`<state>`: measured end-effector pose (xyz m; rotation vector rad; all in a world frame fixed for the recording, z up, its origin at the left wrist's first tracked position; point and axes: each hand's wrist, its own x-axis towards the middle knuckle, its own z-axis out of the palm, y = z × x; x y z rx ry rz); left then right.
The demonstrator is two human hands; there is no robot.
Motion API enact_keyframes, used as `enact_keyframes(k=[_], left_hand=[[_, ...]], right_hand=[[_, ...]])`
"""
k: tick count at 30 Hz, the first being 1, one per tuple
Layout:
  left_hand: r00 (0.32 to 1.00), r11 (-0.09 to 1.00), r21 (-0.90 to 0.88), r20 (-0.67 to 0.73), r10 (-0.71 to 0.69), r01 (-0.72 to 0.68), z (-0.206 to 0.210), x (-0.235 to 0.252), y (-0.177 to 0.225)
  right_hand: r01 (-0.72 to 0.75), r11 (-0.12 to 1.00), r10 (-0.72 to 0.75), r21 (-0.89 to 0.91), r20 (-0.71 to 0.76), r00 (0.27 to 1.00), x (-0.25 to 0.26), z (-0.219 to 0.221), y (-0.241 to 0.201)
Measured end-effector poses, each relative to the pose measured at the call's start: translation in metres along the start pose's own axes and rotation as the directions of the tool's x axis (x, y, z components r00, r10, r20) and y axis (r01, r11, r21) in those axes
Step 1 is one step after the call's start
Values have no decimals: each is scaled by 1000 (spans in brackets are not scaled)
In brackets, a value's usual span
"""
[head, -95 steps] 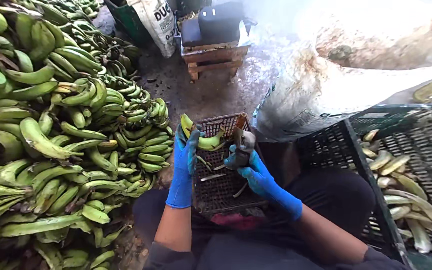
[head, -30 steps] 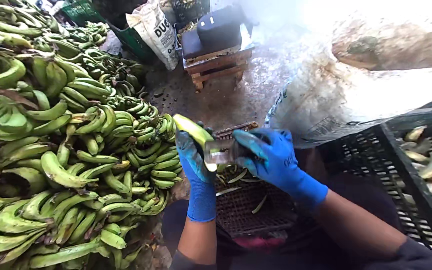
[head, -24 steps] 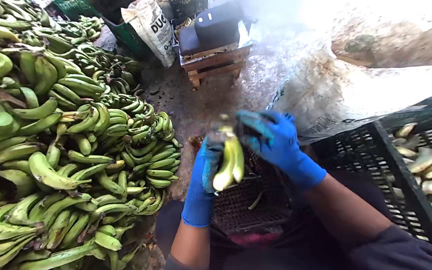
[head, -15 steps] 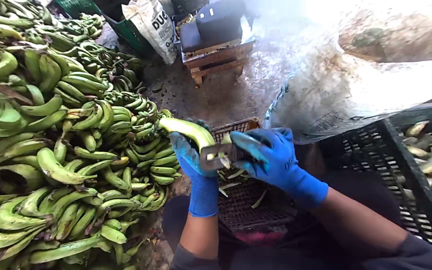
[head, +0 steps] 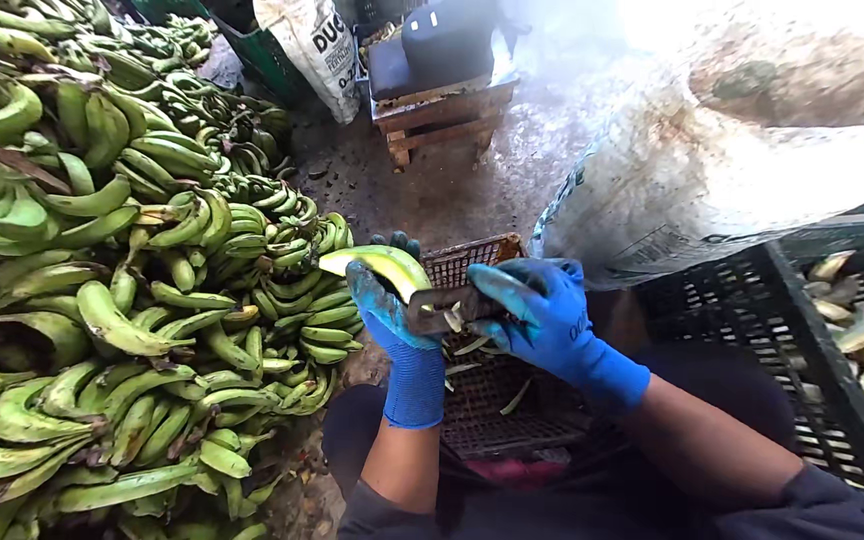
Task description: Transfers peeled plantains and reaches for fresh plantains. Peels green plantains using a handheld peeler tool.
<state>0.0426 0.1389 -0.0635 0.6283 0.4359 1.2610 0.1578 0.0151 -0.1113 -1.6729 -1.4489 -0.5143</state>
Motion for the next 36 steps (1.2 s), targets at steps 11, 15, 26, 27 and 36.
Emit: enact_keyframes(k=[11, 15, 26, 27, 36], left_hand=[[852, 899, 435, 451, -267, 52, -21, -1, 8], [862, 928, 367, 446, -239, 67, -22, -1, 10], [564, 662, 746, 518, -644, 71, -34, -5, 24], [620, 714, 687, 502, -603, 139, -32, -1, 19], [816, 744, -342, 312, -486, 574, -19, 8, 10]], right_hand=[[181, 984, -181, 8, 16, 983, 11, -16, 22], [191, 981, -192, 29, 49, 980, 12, -19, 27], [-321, 944, 314, 79, 89, 945, 37, -34, 60], [-340, 937, 332, 79, 104, 938, 38, -34, 57], [113, 991, -118, -69, -79, 990, -7, -4, -7]])
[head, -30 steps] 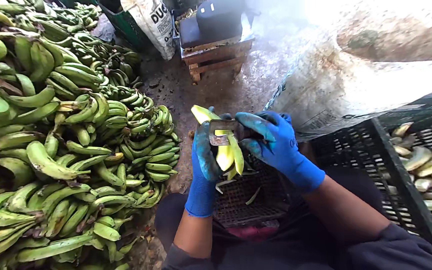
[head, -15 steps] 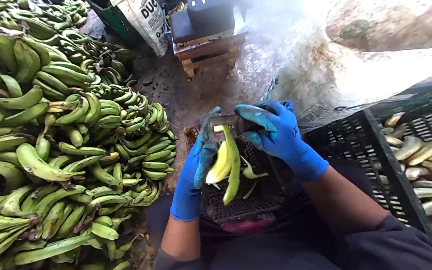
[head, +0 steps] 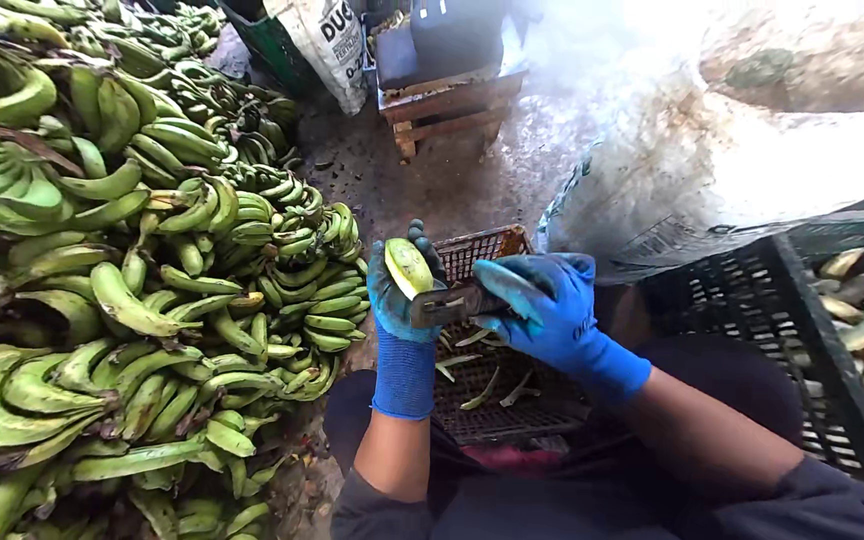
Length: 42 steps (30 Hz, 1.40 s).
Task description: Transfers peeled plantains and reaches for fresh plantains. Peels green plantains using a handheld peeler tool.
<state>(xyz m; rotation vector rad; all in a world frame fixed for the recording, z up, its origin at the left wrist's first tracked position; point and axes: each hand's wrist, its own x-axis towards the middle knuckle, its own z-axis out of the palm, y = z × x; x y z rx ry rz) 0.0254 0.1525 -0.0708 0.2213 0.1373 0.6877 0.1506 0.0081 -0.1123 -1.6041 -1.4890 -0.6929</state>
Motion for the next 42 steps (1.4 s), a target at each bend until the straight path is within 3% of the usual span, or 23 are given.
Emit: enact_keyframes(k=[3, 7, 8, 10, 12, 13, 15, 16, 17, 19, 21, 24, 25, 26, 28, 30, 32, 34, 36, 38, 40, 41, 42], left_hand=[[1000, 1000, -12, 1, 7, -7, 0, -2, -9], [986, 896, 438, 167, 7, -81, 2, -13, -14], [977, 819, 558, 213, 12, -131, 1, -15, -10], [966, 567, 784, 238, 102, -253, -4, -19, -8], [936, 319, 884, 288, 202, -341, -8, -26, -12], [955, 297, 910, 251, 158, -289, -7, -28, -14], [989, 353, 924, 139, 44, -146, -8, -28, -17], [992, 328, 937, 126, 12, -123, -9, -27, -14], [992, 321, 940, 126, -10, -116, -10, -24, -12], [989, 408, 909, 129, -72, -89, -6, -21, -9], [967, 440, 889, 209, -146, -126, -2, -23, -7], [970, 363, 915, 224, -92, -177, -4, -25, -8], [981, 342, 925, 190, -43, -164, -6, -21, -5], [992, 437, 892, 126, 2, -114, -9, -15, -4], [999, 741, 671, 16, 28, -32, -11, -6, -4], [991, 941, 335, 93, -91, 55, -22, 1, 2], [954, 972, 84, 191, -233, 221, -29, 3, 5], [951, 968, 95, 188, -245, 231, -24, 0, 2], [991, 940, 333, 87, -105, 70, -11, -8, -10], [985, 825, 558, 170, -11, -87, -6, -16, -18], [986, 799, 600, 155, -63, -43, -5, -17, -19], [981, 832, 555, 164, -101, -7, -7, -15, -14], [979, 862, 506, 162, -125, 26, -10, -10, -7]], right_hand=[[-43, 999, 43, 12, 38, 998, 5, 0, 3], [-164, 978, 141, 133, 168, 976, 19, -5, 15], [-148, 979, 127, 138, 148, 981, 17, -5, 14], [-97, 990, 87, 107, 97, 992, 12, -3, 14], [-143, 981, 122, 127, 159, 980, 18, -4, 19], [-226, 960, 182, 162, 246, 952, 26, -5, 25], [-400, 890, 285, 220, 418, 863, 35, -6, 43], [-454, 863, 320, 221, 457, 830, 37, -5, 47], [-463, 865, 340, 191, 455, 823, 37, -4, 48], [-400, 908, 328, 128, 376, 866, 33, -2, 46], [-400, 909, 345, 120, 325, 881, 30, -1, 49], [-695, 715, 609, 80, 416, 675, 30, -5, 74], [-705, 702, 622, 98, 399, 674, 32, -7, 74], [-651, 746, 574, 141, 361, 735, 34, -10, 66], [-413, 898, 359, 150, 289, 887, 29, -11, 44], [-149, 981, 121, 124, 209, 970, 14, -5, 27], [59, 996, -68, 73, 132, 989, -2, -1, 16], [92, 994, -99, 61, 126, 987, -2, -2, 13], [-81, 986, 52, 145, 197, 979, 9, -3, 12], [-404, 874, 300, 268, 356, 885, 24, -2, 20], [-716, 599, 514, 360, 513, 688, 30, 0, 40], [-778, 510, 564, 367, 539, 625, 30, 0, 47], [-771, 530, 561, 353, 535, 631, 30, -4, 51]])
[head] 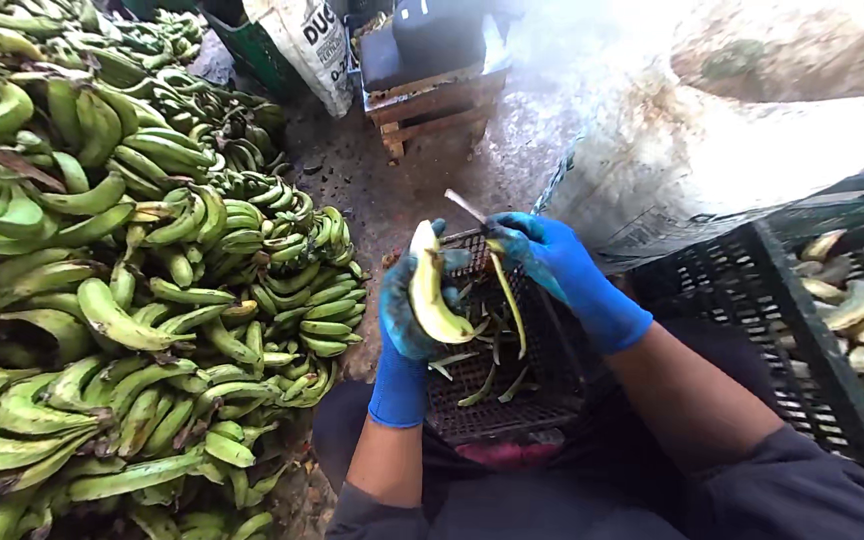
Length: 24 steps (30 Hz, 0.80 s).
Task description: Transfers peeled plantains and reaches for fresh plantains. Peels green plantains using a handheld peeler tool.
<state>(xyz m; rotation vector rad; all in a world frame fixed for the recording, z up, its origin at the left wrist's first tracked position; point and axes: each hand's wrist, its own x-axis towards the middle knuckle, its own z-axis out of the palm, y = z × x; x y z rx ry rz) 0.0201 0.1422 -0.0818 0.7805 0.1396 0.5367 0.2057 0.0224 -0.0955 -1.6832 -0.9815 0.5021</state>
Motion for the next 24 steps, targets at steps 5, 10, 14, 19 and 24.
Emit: enact_keyframes(k=[5, 10, 14, 19, 24], left_hand=[[981, 999, -17, -189, -51, 48, -14, 6, 21], [982, 867, 491, -110, 155, -82, -6, -6, 1], [998, 990, 133, -50, -50, 56, 3, -8, 5], [998, 992, 116, 32, -44, 40, -23, -6, 12], [982, 954, 297, -173, 78, -24, -13, -7, 17]], right_hand=[[654, 676, -594, -339, 273, 756, -24, 2, -6], [494, 757, -498, -428, 113, 860, -24, 16, -6], [153, 984, -163, -96, -101, 981, 3, -4, 2], [321, 942, -317, -96, 50, 947, -13, -4, -9], [640, 682, -571, -355, 287, 769, -35, 6, -7]])
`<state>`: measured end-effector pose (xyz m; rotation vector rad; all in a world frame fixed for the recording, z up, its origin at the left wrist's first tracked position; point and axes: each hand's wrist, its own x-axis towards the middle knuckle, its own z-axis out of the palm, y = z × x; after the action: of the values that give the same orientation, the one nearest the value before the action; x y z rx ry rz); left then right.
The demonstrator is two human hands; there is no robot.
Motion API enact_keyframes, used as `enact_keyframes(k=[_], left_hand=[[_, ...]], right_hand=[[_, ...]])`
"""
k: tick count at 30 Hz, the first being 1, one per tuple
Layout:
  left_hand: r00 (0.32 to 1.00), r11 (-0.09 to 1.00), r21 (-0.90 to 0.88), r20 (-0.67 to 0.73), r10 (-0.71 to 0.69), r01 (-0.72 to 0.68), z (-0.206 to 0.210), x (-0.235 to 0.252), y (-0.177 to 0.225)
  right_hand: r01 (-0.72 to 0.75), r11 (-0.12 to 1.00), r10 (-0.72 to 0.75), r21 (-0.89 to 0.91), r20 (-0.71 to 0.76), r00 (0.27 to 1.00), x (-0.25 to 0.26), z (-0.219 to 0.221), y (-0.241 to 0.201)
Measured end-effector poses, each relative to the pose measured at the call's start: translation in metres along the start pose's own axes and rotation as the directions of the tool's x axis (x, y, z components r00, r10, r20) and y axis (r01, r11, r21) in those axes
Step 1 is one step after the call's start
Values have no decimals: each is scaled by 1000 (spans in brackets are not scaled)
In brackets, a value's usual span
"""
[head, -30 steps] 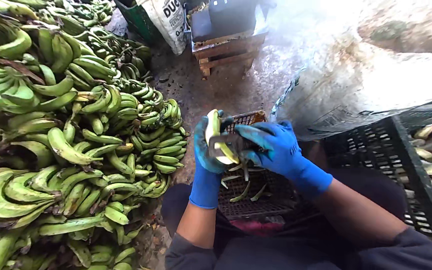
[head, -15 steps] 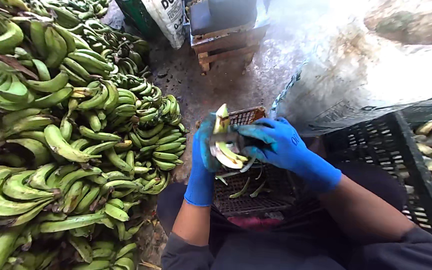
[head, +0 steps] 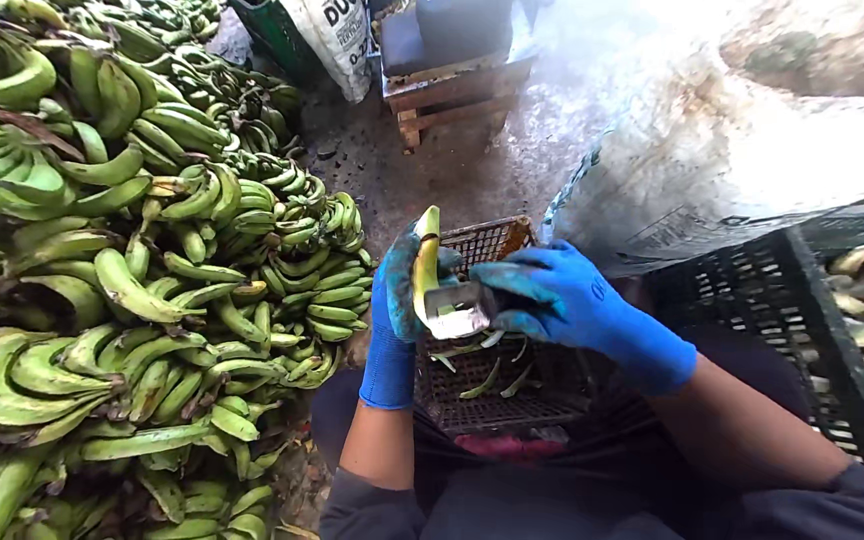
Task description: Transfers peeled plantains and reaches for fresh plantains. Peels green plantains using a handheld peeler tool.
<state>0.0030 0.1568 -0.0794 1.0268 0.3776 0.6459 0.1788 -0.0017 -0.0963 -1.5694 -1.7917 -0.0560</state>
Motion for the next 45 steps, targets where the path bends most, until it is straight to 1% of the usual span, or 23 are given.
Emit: enact_keyframes(k=[2, 5, 6, 8, 10, 11, 12, 14, 16, 17, 20, 21, 23, 26, 28, 31, 34, 35, 37, 40, 42, 44, 45], left_hand=[[999, 1000, -5, -28, -25, 25, 5, -2, 8], [999, 986, 166, 50, 14, -22, 5, -9, 7], [995, 973, 223, 89, 40, -59, 5, -11, 5], [985, 960, 247, 147, 96, -130, 8, -12, -1], [983, 975, 165, 135, 125, -146, 14, -13, -11], [984, 982, 139, 136, 111, -130, 15, -15, -14], [990, 992, 107, 130, 53, -67, 18, -18, -15], [987, 999, 32, 159, -35, 31, 19, -20, -9], [990, 996, -57, 127, -54, 62, 14, -14, -3], [995, 997, -58, 88, -43, 49, 9, -11, 0], [995, 989, 130, -61, 80, -71, 0, -8, 7], [991, 979, 179, -74, 112, -97, -4, -9, 7], [991, 980, 164, -60, 123, -112, -5, -12, 10], [984, 975, 132, 23, 179, -180, 4, -11, 11], [971, 945, 227, 79, 224, -237, 8, -13, 3], [976, 915, 343, 102, 190, -214, 11, -21, -4], [984, 930, 325, 110, 141, -170, 17, -26, -8], [980, 900, 393, 133, 149, -190, 13, -27, -7], [981, 870, 454, 61, 183, -191, 7, -25, -9], [969, 833, 517, -29, 247, -197, 3, -28, -10], [963, 783, 583, -5, 270, -217, 3, -33, -8], [962, 728, 644, 49, 268, -235, 0, -38, 0], [960, 752, 614, 34, 278, -239, -4, -36, 3]], right_hand=[[65, 998, -65, 2, 35, 997, -3, -1, -2], [59, 998, -60, 14, 106, 993, -4, -2, 3], [48, 999, -48, -3, 91, 995, -2, -2, 3], [18, 997, -20, -68, -30, 999, 1, 4, 3], [-69, 990, 43, -123, -199, 979, 8, 8, 8], [-129, 986, 96, -107, -269, 958, 13, 6, 14], [-200, 978, 173, -55, -318, 932, 19, 1, 20], [-275, 954, 298, 115, -374, 878, 26, -16, 31], [-273, 923, 355, 272, -319, 879, 25, -26, 26], [-254, 924, 334, 286, -282, 899, 22, -22, 21], [-190, 978, 199, 89, -117, 973, 13, 2, 2], [-136, 990, 139, 48, -62, 988, 8, 7, -4], [-32, 997, 30, 65, 30, 999, 1, 8, -10], [-8, 992, -6, 126, 112, 994, 2, 2, -8], [-31, 998, 29, 48, 48, 998, 5, 5, -2], [-73, 995, 60, -69, -173, 983, 11, 11, 11], [-162, 986, 164, 30, -292, 942, 22, -1, 25], [-179, 980, 197, 87, -303, 933, 24, -6, 27], [-191, 971, 225, 147, -270, 936, 23, -11, 23], [-159, 987, 162, 31, -202, 966, 21, 2, 11], [-207, 978, 198, -24, -197, 960, 22, 7, 15], [-294, 956, 287, 3, -235, 929, 25, 0, 23], [-300, 953, 302, 49, -260, 917, 25, -6, 23]])
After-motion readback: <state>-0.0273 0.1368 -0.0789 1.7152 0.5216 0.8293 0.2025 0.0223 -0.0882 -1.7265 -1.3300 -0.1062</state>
